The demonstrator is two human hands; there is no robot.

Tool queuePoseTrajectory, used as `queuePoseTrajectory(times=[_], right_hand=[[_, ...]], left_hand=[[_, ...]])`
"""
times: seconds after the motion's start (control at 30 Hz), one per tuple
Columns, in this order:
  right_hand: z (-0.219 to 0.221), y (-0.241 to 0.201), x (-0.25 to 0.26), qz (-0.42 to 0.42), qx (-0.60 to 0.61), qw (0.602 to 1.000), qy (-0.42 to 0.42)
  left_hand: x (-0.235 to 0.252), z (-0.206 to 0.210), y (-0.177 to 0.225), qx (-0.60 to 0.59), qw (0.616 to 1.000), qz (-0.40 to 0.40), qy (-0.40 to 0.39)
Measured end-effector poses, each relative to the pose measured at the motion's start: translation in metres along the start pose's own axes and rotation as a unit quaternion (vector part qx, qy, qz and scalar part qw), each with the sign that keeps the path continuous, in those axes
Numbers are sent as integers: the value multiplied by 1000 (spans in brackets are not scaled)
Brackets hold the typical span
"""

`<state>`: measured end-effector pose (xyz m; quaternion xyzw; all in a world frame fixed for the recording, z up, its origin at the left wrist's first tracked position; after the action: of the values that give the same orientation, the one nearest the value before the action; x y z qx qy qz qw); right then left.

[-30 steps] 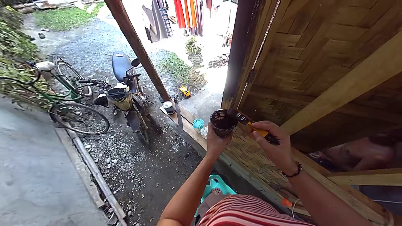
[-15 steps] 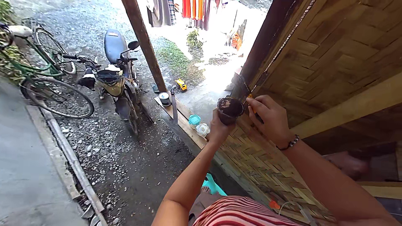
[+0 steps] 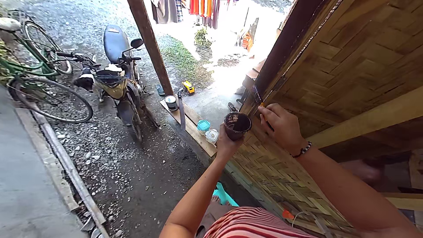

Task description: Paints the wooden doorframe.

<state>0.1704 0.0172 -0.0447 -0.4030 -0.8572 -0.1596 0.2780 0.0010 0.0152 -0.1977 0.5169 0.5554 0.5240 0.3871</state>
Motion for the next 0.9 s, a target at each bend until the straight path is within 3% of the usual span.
queuePoseTrajectory(times=[0.13, 0.33, 0.53, 0.67, 0.9], right_hand=[[-10, -2, 14, 25, -13, 999, 18], [14, 3, -4, 20, -15, 1000, -14], [-7, -6, 15, 33, -15, 999, 8], [10, 1, 6, 41, -30, 999, -14], [-14, -9, 27, 40, -15, 998, 48]], left_hand=[[-6, -3, -3, 4, 1000, -10, 3], [-13, -8, -4, 4, 1000, -7, 6], [-21, -12, -7, 2, 1000, -17, 4], [-26, -16, -7, 2, 1000, -14, 6], [-32, -19, -11, 3, 1000, -7, 10]])
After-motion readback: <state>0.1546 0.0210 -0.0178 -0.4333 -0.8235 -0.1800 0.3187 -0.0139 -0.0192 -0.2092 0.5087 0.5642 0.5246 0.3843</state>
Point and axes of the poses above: each hand's wrist, its own x-axis towards the middle knuckle, its own z-axis out of the palm, y = z × x, the point moved 2 cm from there along x, towards the middle knuckle, and after that the axes turned 2 degrees about y, right-handed, at the moved point
